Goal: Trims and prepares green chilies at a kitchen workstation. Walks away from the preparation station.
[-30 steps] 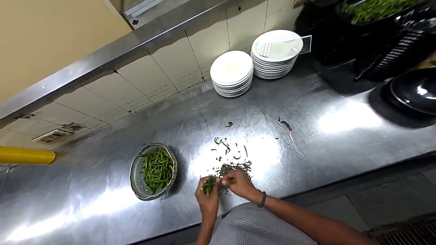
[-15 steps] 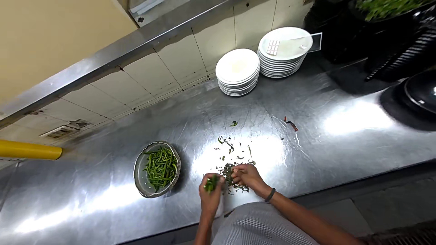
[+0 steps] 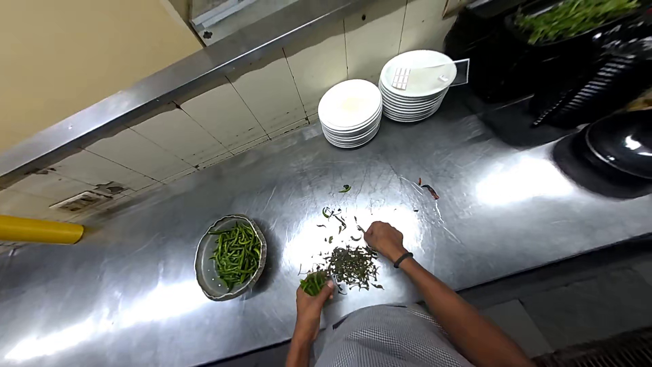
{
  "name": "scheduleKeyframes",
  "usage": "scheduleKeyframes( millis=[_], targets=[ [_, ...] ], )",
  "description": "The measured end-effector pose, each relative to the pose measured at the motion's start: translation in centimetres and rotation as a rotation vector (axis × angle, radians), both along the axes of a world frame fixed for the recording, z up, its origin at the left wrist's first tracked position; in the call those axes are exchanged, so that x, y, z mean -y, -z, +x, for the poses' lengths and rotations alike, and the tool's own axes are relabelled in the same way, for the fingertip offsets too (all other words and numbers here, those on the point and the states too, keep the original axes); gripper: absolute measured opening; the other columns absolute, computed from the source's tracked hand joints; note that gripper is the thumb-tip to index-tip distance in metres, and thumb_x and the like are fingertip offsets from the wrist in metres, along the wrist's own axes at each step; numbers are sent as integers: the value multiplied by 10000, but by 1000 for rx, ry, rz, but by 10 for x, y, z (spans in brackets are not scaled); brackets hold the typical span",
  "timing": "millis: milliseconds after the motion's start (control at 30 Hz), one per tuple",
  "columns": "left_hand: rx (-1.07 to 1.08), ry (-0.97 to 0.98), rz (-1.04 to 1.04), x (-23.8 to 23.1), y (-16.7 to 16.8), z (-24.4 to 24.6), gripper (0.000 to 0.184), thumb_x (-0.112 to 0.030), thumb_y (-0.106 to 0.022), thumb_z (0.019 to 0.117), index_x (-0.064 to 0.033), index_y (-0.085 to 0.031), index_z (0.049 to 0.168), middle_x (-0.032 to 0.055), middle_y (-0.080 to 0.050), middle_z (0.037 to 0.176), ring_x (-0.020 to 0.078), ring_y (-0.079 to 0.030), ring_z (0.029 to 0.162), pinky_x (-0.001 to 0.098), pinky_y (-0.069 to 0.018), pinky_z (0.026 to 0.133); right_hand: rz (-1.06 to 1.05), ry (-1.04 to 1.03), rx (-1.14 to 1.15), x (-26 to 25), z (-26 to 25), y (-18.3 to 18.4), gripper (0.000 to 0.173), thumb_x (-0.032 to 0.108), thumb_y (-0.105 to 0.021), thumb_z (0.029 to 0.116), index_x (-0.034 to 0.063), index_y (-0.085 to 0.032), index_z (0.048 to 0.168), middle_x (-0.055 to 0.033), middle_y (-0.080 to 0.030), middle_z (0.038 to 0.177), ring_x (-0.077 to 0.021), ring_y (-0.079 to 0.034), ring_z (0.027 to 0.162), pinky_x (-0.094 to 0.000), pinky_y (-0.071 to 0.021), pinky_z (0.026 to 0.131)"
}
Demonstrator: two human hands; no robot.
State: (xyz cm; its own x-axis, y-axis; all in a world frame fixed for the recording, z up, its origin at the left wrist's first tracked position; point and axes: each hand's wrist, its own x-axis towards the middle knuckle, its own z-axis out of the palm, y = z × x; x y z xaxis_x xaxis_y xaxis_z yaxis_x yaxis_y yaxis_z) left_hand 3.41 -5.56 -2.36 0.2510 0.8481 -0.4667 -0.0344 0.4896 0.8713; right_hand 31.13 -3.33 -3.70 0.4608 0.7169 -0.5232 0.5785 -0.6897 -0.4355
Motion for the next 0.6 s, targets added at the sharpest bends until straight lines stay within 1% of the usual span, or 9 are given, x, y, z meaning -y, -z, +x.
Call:
scheduleKeyframes(
  millis=[67,133,167,233,300,367,433,533,600],
  targets=[
    [-39,-8,-44,-1,1,4,366,-15,-775,871,119,-615,1171,202,-696,851,228,-682,684,339,-607,647,189,47,-188,5,-6,-2,204,279,-652,966,80,-692,988,-124,-696,810,-315,-682,740,-550,-533,636],
    [-70,-72,-94,-1,4,9,311,-21,-751,906,121,-625,1153,195,-699,831,220,-683,665,332,-611,644,279,77,-547,10,-21,-3,191,207,-625,1021,39,-659,1105,-97,-728,866,-220,-708,737,-426,-595,686],
    [-52,-98,-116,0,7,9,307,-22,-737,919,119,-619,1165,191,-696,843,214,-678,673,329,-608,653,262,67,-760,14,-31,-10,191,168,-593,1041,19,-640,1152,-93,-727,916,-182,-702,771,-364,-587,716],
    [39,-120,-166,-1,10,10,316,-23,-702,944,106,-589,1210,186,-682,885,204,-665,710,326,-596,680,167,17,-1056,23,-48,-22,237,151,-577,1041,31,-654,1229,-53,-709,977,-120,-656,809,-284,-540,730],
    [119,-127,-185,0,7,13,313,-17,-686,950,87,-562,1218,182,-679,921,201,-671,754,333,-600,710,85,-13,-1218,30,-61,-25,245,141,-598,1028,39,-653,1244,-45,-705,985,-111,-661,803,-268,-554,719],
    [147,-123,-130,2,3,16,353,-13,-700,932,90,-579,1247,189,-692,985,209,-687,827,345,-605,768,35,-1,-1249,34,-69,-21,227,155,-630,1018,35,-636,1211,-54,-714,943,-127,-686,766,-278,-577,690],
    [104,-120,-55,2,1,16,373,-5,-734,900,94,-601,1235,200,-703,1042,227,-700,901,365,-609,826,18,20,-1189,35,-75,-17,192,165,-667,1001,30,-654,1138,-43,-713,879,-125,-689,719,-273,-583,660],
    [19,-143,17,-2,0,15,344,-18,-783,863,87,-639,1157,188,-712,1001,233,-705,885,376,-615,810,3,26,-1163,36,-81,-14,167,143,-691,983,16,-659,1087,-46,-712,856,-142,-703,717,-292,-604,683],
    [11,-158,11,-3,-2,15,343,-38,-782,874,84,-636,1159,187,-708,984,233,-701,858,379,-615,792,14,-7,-1146,37,-83,-12,162,154,-688,988,17,-654,1064,-41,-707,851,-140,-702,720,-295,-605,692]
  ],
)
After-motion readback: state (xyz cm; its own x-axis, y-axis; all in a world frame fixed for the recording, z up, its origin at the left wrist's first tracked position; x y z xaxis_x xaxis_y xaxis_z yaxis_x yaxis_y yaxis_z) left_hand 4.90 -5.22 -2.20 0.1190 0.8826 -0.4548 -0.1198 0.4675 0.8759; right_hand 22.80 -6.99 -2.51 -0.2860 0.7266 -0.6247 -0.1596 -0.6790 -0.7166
